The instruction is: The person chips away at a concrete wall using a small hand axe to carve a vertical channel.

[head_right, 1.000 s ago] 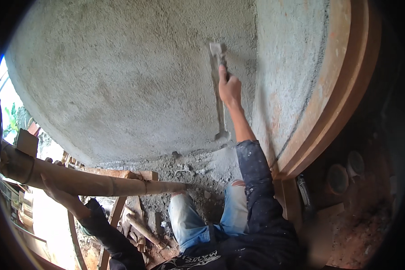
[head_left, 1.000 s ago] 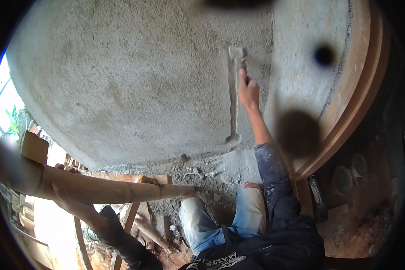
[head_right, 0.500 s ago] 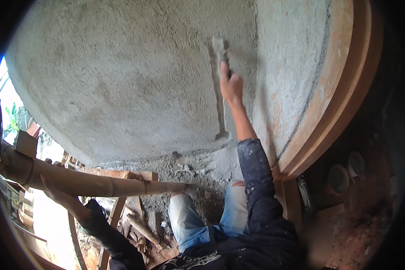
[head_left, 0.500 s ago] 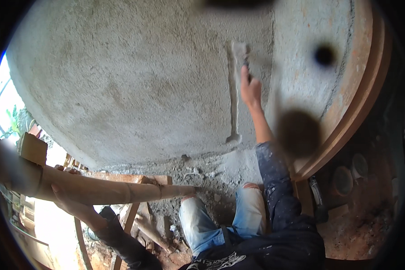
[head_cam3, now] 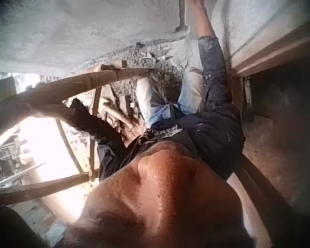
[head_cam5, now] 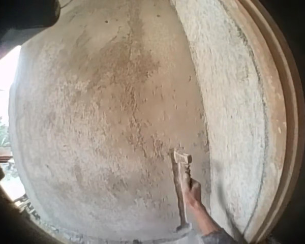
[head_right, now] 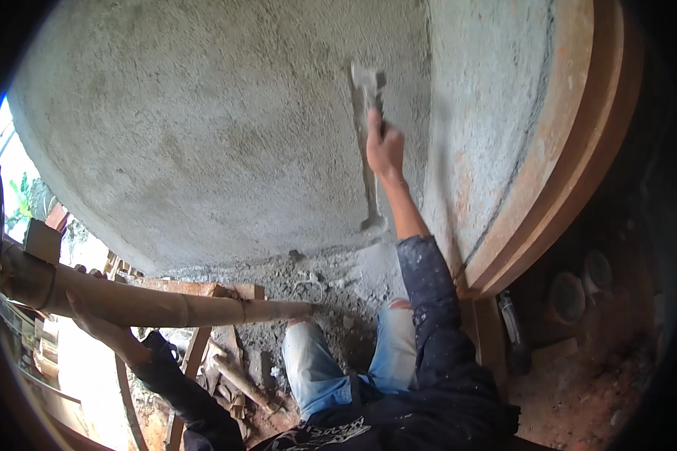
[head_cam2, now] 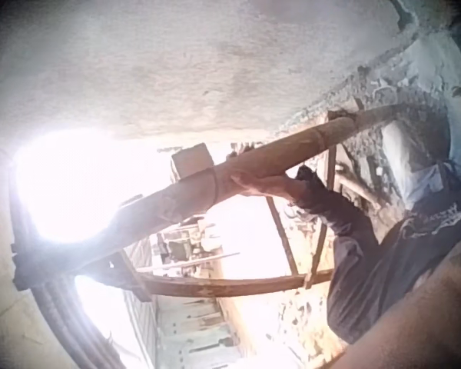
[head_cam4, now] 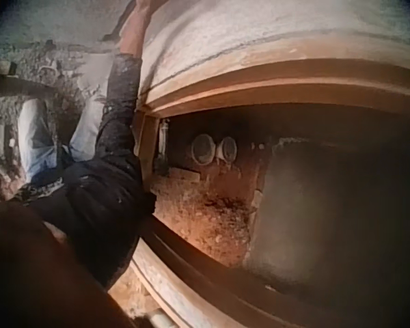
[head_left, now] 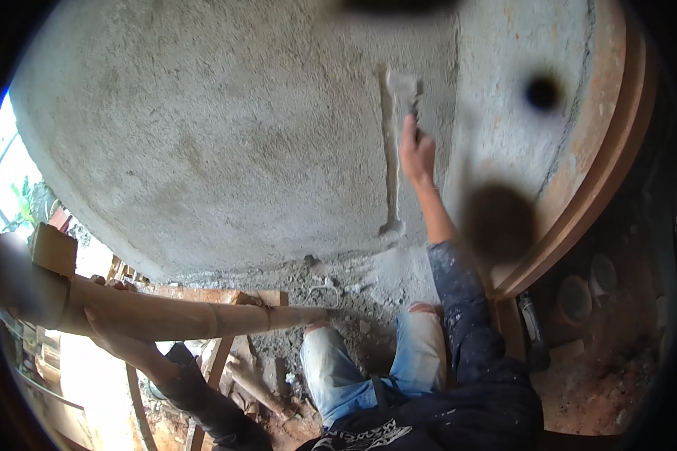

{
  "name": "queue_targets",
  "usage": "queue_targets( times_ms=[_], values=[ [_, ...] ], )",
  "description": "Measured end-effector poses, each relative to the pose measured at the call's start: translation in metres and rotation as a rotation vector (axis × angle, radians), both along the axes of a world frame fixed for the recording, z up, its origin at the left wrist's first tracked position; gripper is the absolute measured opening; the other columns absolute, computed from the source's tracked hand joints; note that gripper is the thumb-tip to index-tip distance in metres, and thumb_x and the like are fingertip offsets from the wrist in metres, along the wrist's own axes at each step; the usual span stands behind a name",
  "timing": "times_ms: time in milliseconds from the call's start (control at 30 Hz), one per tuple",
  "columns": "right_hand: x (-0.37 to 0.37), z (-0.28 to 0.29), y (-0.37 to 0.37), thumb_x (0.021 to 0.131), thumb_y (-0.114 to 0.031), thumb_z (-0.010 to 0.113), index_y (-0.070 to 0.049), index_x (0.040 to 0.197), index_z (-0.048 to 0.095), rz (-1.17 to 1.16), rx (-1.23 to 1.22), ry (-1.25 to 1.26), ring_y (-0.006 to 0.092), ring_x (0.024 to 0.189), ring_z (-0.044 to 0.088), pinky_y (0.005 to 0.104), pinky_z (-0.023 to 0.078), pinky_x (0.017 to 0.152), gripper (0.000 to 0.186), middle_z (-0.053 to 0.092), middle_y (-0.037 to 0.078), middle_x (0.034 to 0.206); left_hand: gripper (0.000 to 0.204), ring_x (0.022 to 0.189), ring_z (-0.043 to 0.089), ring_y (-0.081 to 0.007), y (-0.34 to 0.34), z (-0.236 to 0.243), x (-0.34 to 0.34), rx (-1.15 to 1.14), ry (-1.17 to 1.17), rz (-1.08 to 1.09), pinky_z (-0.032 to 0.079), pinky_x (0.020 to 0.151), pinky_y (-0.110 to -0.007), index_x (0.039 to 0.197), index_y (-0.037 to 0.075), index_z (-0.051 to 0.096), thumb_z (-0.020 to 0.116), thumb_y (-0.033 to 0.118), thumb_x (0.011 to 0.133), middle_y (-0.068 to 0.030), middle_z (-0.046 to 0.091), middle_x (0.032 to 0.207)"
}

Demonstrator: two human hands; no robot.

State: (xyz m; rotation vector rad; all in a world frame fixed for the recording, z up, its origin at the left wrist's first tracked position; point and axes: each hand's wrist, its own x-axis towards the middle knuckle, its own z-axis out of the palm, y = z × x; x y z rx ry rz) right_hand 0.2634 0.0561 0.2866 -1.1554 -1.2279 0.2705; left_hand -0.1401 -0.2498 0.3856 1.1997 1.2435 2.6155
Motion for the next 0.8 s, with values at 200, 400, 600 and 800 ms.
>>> queue_targets(
  times_ms=[200, 400, 600, 800],
  values=[
    [-0.003, 0.059, -0.013, 0.091, -0.066, 0.034, -0.013, 0.058, 0.033, 0.365, 0.855, 0.529, 0.0083, 0.040, 0.030, 0.0224, 0.021, 0.036, 0.062, 0.033, -0.002, 0.048, 0.058, 0.090, 0.058, -0.0243, -0.002, 0.002, 0.004, 0.038, -0.044, 0.015, 0.051, 0.076, -0.038, 0.121, -0.003, 0.052, 0.053, 0.046, 0.089, -0.0142, 0.059, 0.098],
    [0.007, -0.026, 0.034, 0.092, -0.062, 0.036, -0.006, 0.059, 0.047, 0.057, -0.210, 0.168, 0.0118, 0.049, 0.046, 0.0314, 0.035, 0.044, 0.066, 0.045, 0.005, 0.052, 0.056, 0.091, 0.058, -0.0236, 0.001, -0.001, 0.002, -0.016, -0.039, 0.041, 0.050, 0.076, -0.037, 0.121, -0.002, 0.052, 0.053, 0.043, 0.090, -0.0139, 0.059, 0.098],
    [-0.009, 0.077, -0.031, 0.098, -0.049, 0.038, -0.007, 0.064, 0.046, 0.115, 0.491, 0.061, 0.0063, 0.044, 0.037, 0.0247, 0.028, 0.040, 0.054, 0.038, -0.003, 0.052, 0.064, 0.085, 0.057, -0.0263, -0.003, 0.007, 0.009, 0.021, -0.063, 0.017, 0.049, 0.075, -0.037, 0.121, -0.008, 0.046, 0.060, 0.042, 0.085, -0.0173, 0.055, 0.099],
    [-0.014, 0.057, -0.009, 0.096, -0.040, 0.047, -0.005, 0.069, 0.049, -0.051, 1.183, -0.145, 0.0089, 0.041, 0.038, 0.0255, 0.028, 0.039, 0.044, 0.041, 0.001, 0.050, 0.063, 0.087, 0.058, -0.0261, -0.001, 0.002, 0.003, 0.016, -0.001, 0.000, 0.049, 0.075, -0.037, 0.120, -0.008, 0.047, 0.059, 0.043, 0.086, -0.0165, 0.056, 0.101]
  ],
)
